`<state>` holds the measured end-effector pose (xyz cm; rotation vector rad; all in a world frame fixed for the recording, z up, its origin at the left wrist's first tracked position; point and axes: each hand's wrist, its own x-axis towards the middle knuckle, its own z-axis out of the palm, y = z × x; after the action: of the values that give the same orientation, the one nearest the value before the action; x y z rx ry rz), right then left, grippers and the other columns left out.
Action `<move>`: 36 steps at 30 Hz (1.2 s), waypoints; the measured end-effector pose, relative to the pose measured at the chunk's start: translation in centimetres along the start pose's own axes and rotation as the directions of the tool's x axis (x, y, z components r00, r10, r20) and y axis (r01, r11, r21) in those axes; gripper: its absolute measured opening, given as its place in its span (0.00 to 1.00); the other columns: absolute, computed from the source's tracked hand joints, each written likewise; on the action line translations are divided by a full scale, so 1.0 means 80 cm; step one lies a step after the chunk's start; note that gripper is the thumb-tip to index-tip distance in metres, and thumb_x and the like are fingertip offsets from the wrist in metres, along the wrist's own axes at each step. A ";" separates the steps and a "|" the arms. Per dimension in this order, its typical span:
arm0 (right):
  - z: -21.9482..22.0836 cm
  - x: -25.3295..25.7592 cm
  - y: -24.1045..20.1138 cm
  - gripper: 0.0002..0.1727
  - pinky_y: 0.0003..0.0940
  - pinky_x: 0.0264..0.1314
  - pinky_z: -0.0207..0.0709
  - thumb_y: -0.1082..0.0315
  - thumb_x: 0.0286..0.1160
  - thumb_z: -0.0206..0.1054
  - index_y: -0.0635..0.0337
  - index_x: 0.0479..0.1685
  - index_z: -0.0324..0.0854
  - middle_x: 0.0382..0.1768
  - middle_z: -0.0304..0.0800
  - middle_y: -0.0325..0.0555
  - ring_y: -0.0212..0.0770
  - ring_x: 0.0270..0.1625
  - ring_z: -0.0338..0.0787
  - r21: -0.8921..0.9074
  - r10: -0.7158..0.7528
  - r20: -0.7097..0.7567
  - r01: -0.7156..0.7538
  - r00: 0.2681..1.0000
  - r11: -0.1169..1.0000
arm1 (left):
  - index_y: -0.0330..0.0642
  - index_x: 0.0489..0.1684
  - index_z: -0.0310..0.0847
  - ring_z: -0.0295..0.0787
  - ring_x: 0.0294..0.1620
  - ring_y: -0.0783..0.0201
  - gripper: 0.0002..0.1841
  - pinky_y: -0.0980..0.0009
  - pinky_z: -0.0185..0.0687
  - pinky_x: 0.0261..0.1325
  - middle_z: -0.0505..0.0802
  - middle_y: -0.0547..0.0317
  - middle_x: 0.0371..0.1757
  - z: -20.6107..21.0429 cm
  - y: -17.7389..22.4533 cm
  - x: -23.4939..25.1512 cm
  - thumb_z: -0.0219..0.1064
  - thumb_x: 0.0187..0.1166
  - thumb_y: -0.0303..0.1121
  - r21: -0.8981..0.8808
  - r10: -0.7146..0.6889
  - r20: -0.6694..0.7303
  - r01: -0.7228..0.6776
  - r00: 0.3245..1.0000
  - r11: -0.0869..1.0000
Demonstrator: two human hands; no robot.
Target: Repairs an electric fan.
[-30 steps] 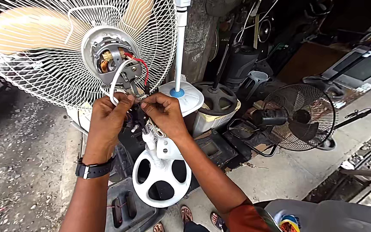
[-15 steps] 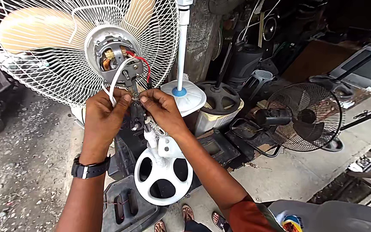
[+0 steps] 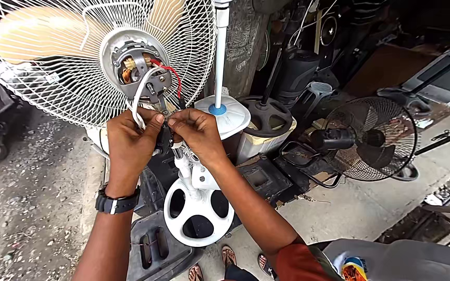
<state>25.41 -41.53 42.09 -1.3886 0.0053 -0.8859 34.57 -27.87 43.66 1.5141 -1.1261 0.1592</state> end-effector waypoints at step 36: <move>-0.059 0.045 -0.004 0.16 0.24 0.22 0.71 0.64 0.85 0.55 0.52 0.26 0.77 0.20 0.77 0.34 0.29 0.21 0.76 0.352 0.238 0.485 -0.436 0.842 0.828 | 0.41 0.49 0.90 0.91 0.32 0.72 0.13 0.75 0.89 0.35 0.95 0.62 0.36 -0.029 0.004 0.041 0.78 0.66 0.27 0.001 -0.061 0.286 0.064 0.956 0.998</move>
<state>25.42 -47.40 42.99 -1.0622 -0.2599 -0.2361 37.19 -27.67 46.73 1.5981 -1.3025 -0.1124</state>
